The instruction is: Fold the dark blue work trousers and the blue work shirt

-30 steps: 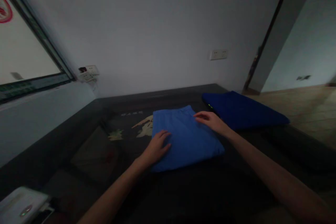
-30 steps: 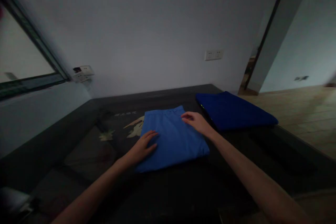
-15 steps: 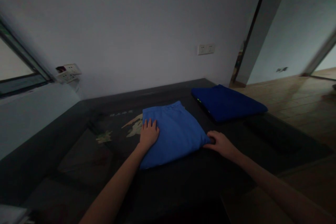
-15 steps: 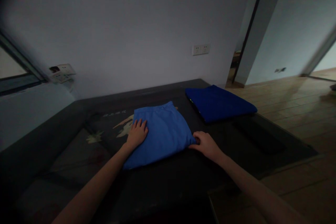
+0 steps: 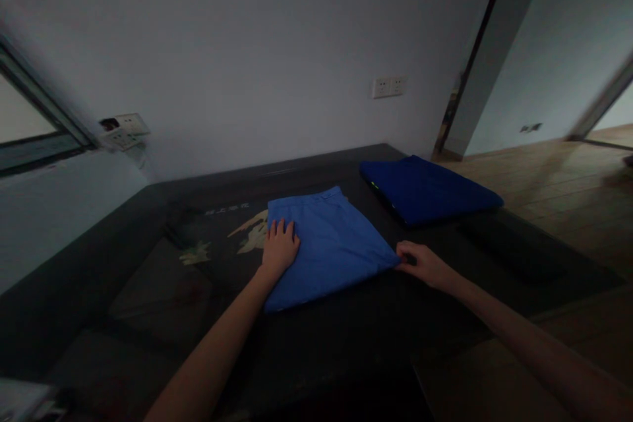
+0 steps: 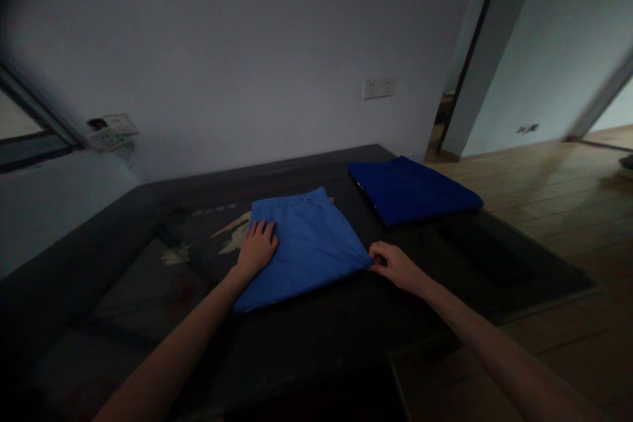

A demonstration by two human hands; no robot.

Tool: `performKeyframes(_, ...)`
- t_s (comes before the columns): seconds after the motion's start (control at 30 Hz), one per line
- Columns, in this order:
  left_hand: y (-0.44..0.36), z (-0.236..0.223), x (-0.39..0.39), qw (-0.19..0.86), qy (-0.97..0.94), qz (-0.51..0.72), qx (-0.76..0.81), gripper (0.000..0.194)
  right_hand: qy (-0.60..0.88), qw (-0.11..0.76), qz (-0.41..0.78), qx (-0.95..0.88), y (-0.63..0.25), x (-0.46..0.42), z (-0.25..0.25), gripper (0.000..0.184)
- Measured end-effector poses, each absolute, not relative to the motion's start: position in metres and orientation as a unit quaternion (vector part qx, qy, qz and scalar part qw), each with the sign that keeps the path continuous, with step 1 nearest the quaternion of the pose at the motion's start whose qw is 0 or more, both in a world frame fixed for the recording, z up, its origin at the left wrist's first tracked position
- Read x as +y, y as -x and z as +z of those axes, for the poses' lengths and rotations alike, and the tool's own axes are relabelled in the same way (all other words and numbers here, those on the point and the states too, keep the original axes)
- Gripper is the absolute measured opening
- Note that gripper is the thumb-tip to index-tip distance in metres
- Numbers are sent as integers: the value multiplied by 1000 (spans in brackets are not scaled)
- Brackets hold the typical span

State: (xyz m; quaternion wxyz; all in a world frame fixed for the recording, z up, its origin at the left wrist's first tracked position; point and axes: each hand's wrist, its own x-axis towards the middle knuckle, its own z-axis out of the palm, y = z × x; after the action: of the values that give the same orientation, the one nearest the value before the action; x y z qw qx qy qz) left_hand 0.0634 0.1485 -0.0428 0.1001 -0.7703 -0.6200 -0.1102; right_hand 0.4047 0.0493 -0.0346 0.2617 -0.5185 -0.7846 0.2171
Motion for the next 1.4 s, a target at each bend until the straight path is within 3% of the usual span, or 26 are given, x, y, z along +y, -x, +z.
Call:
performKeyframes(0.07, -65, -37, 146, 113, 778, -131, -604, 45, 524, 276, 199, -781, -409, 47, -36, 7)
performKeyframes(0.13, -67, -27, 139, 106, 798, -148, -574, 42, 535, 305, 182, -766, -413, 43, -33, 14)
performKeyframes(0.3, -71, -12, 103, -27, 857, -112, -502, 39, 563, 384, 92, -726, -387, 33, -3, 25)
performKeyframes(0.37, -71, -15, 87, -39, 865, -98, -491, 44, 534, 366, 81, -758, -357, 35, 5, 30)
performKeyframes(0.57, -70, -38, 72, 5, 851, -91, -517, 50, 450, 194, 82, -868, -259, 69, -10, 44)
performKeyframes(0.7, -68, -41, 74, 0, 854, -82, -514, 53, 462, 123, 79, -875, -250, 85, -29, 48)
performKeyframes(1.0, -66, -47, 76, -12, 850, -76, -521, 54, 524, 115, 94, -839, -325, 95, -45, 63)
performKeyframes(1.4, -68, -43, 74, -22, 848, -73, -525, 55, 523, 138, 99, -835, -330, 96, -48, 63)
